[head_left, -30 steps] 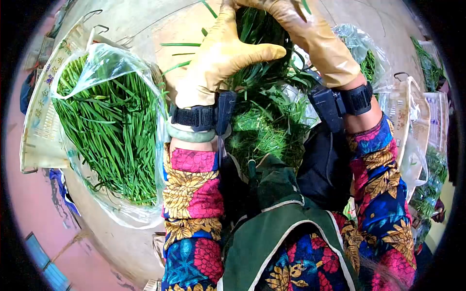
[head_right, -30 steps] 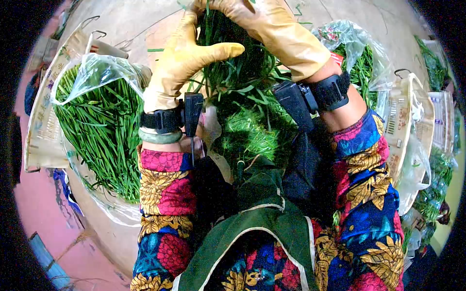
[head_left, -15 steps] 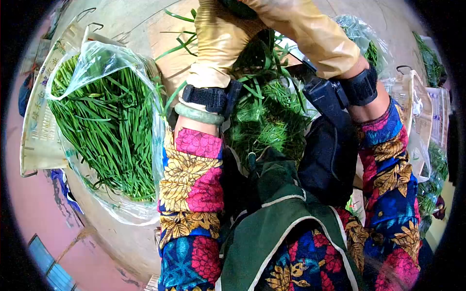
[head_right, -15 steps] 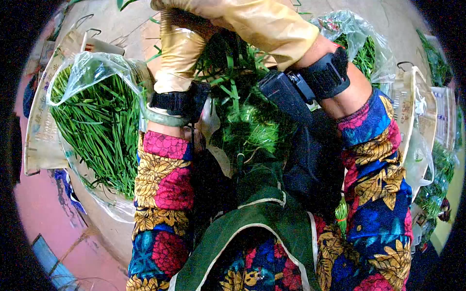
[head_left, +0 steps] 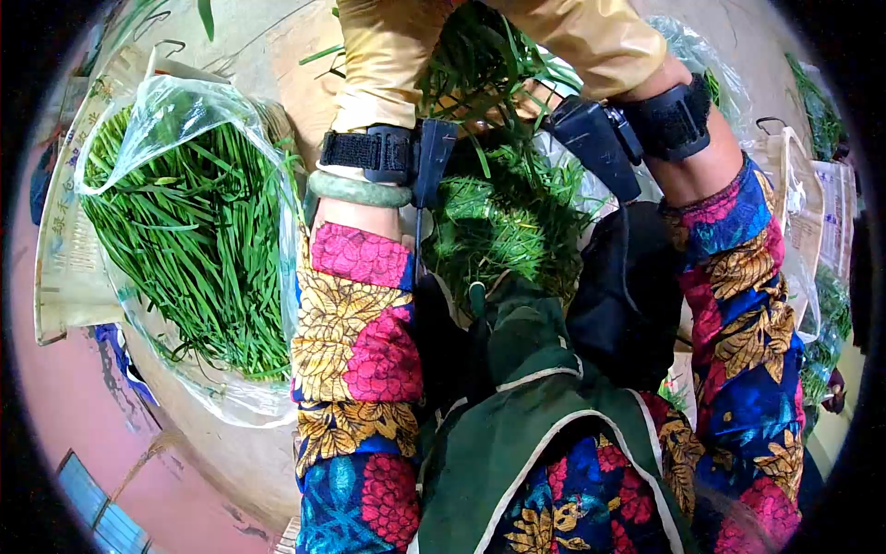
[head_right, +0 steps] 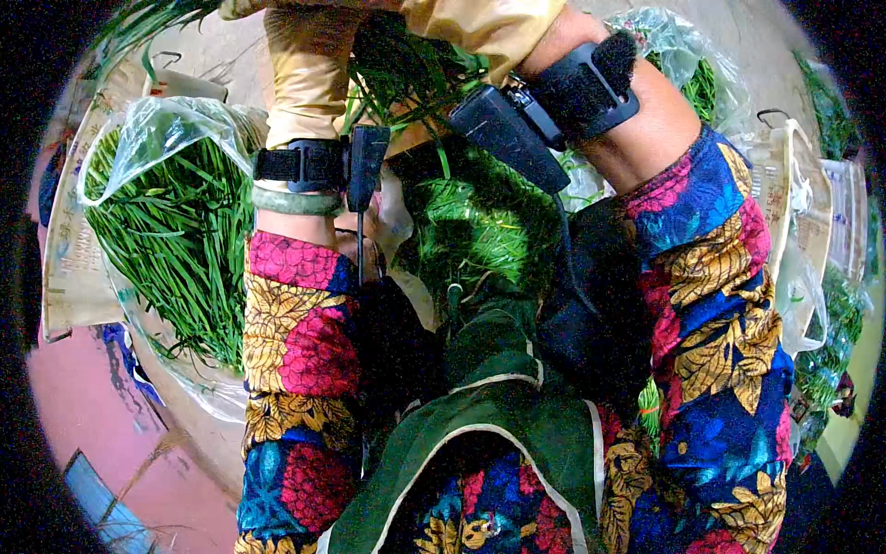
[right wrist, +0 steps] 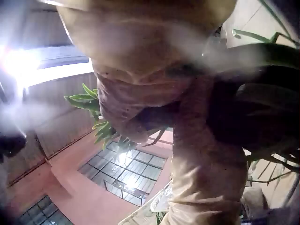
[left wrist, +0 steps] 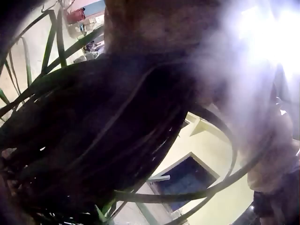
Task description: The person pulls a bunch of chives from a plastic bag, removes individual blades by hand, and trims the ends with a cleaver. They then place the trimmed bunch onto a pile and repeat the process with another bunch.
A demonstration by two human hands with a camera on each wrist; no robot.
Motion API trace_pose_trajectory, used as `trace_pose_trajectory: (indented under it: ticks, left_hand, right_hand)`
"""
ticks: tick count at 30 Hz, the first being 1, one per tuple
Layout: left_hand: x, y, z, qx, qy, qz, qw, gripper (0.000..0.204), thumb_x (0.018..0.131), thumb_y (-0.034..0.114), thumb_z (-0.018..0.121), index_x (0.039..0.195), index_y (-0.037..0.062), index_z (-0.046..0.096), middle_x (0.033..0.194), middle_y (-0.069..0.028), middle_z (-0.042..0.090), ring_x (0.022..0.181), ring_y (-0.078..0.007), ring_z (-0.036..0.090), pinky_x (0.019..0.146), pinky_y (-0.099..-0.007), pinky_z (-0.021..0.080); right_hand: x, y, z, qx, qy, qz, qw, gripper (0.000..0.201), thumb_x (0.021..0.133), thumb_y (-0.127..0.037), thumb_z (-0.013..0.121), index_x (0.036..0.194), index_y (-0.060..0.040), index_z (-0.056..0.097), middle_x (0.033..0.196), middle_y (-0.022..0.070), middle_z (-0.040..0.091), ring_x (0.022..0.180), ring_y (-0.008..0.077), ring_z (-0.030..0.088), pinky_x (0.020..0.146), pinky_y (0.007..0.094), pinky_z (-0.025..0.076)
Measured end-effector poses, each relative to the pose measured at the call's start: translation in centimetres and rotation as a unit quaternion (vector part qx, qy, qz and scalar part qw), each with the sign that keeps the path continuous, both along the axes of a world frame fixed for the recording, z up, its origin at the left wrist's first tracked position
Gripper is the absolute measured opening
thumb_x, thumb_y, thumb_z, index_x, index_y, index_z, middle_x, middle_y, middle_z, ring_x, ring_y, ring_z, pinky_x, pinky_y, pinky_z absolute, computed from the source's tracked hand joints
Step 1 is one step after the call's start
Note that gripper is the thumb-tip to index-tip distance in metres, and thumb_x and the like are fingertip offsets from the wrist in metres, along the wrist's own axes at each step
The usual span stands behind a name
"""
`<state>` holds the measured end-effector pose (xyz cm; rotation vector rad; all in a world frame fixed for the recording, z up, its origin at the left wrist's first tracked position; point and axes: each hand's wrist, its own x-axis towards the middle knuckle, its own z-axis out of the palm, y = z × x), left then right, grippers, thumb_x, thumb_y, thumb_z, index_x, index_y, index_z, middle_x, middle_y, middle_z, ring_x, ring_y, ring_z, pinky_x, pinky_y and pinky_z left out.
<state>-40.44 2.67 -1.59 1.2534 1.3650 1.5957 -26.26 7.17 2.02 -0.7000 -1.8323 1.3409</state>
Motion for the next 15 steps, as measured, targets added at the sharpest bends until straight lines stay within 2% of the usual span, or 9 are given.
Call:
trace_pose_trajectory:
  ticks: [10,14,15]
  left_hand:
    - [-0.1,-0.8,-0.2,0.011,-0.049,0.026,0.998,0.020,0.079,0.013,0.067,0.094,-0.0017,0.067,0.085,-0.0080,0.068,0.076,-0.0166,0.062,0.065,-0.0295,0.050]
    - [0.0,-1.2,0.2,0.026,-0.080,0.044,0.995,0.017,0.082,0.011,0.064,0.091,-0.0022,0.070,0.082,-0.0075,0.068,0.074,-0.0159,0.062,0.063,-0.0286,0.050]
    - [0.3,-1.1,0.5,0.066,-0.080,0.065,0.993,0.015,0.079,0.008,0.067,0.090,-0.0014,0.069,0.082,-0.0066,0.068,0.073,-0.0157,0.061,0.063,-0.0284,0.049]
  right_hand:
    - [0.5,-0.6,-0.5,0.020,-0.037,-0.015,0.999,0.083,0.075,-0.036,0.076,0.137,-0.0143,0.024,0.125,0.0109,0.038,0.111,0.0292,0.037,0.091,0.0412,0.032]
    - [0.0,-1.4,-1.8,0.024,-0.099,-0.038,0.994,0.089,0.074,-0.038,0.077,0.140,-0.0155,0.021,0.129,0.0118,0.035,0.114,0.0309,0.034,0.093,0.0429,0.030]
    - [0.0,-1.9,-2.0,0.012,-0.131,-0.050,0.990,0.091,0.074,-0.039,0.077,0.141,-0.0158,0.020,0.130,0.0120,0.034,0.114,0.0314,0.034,0.093,0.0433,0.029]
